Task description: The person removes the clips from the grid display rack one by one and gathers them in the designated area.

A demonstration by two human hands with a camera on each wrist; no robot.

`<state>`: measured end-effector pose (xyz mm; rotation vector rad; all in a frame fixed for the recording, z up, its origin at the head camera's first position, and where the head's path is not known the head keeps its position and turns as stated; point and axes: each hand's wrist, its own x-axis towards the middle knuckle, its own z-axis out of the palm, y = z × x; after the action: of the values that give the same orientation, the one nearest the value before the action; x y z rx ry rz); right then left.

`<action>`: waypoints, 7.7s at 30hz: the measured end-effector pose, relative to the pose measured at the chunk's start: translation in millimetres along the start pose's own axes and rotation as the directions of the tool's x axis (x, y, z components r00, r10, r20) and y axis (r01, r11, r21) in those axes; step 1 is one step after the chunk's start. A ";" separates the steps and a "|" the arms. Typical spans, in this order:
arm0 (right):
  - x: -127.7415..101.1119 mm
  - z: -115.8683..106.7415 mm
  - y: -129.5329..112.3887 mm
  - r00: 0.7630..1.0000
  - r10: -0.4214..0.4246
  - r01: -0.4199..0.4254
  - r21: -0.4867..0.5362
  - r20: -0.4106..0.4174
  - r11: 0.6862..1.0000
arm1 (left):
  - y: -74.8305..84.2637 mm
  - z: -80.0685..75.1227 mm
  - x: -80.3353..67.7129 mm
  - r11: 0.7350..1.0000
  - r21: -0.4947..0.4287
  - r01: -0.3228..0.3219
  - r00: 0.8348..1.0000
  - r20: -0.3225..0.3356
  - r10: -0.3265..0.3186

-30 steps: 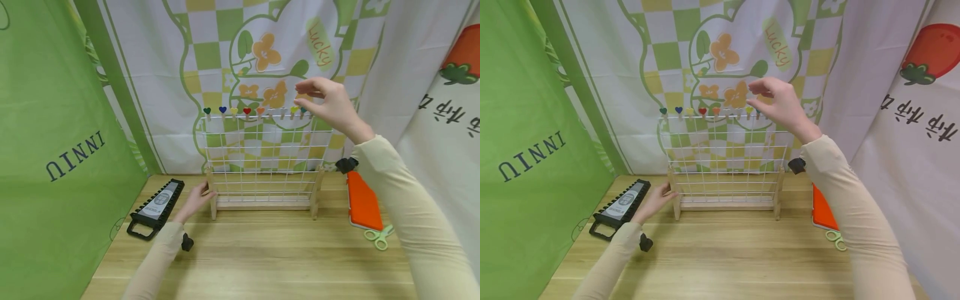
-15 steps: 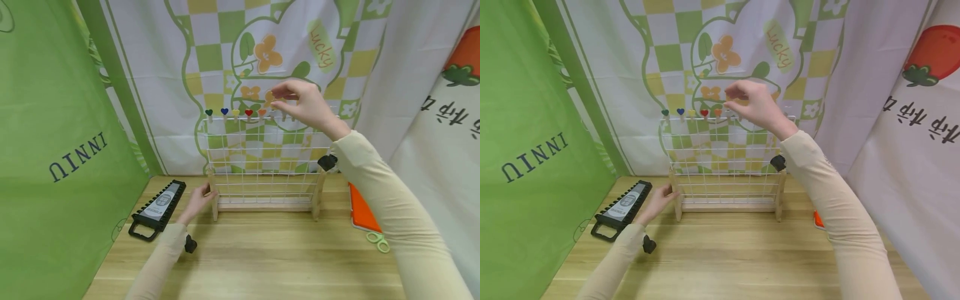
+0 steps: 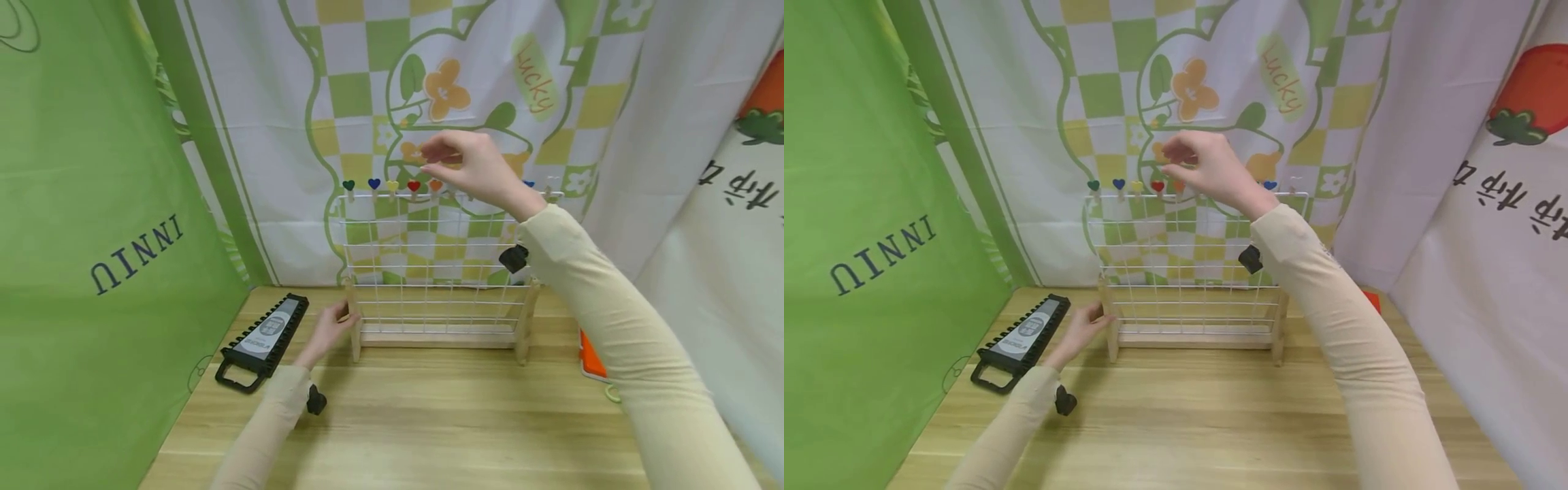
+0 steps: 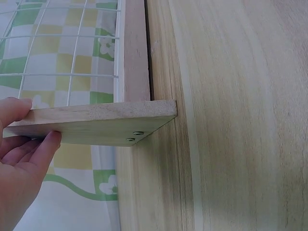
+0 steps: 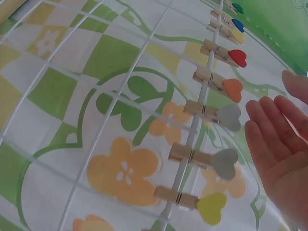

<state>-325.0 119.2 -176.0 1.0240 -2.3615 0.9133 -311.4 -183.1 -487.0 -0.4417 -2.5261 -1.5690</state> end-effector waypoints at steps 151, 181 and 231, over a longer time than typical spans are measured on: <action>-143.9 196.1 27.4 0.972 0.130 -0.153 0.104 0.195 0.983 | -4.4 4.1 -0.8 0.998 -0.035 0.059 0.998 -0.004 -0.059; -200.4 275.5 65.3 0.803 0.400 -0.508 0.157 0.441 0.847 | -5.3 3.1 -0.2 0.997 -0.046 0.062 0.998 0.000 -0.062; -112.1 151.4 28.1 0.974 0.118 -0.131 0.053 0.193 0.990 | -1.5 1.3 0.6 0.996 -0.041 0.083 0.997 0.008 -0.083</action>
<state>-289.4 81.9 -359.3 1.0390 -2.5946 0.9839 -312.4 -182.5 -488.7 -0.3508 -2.5522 -1.6537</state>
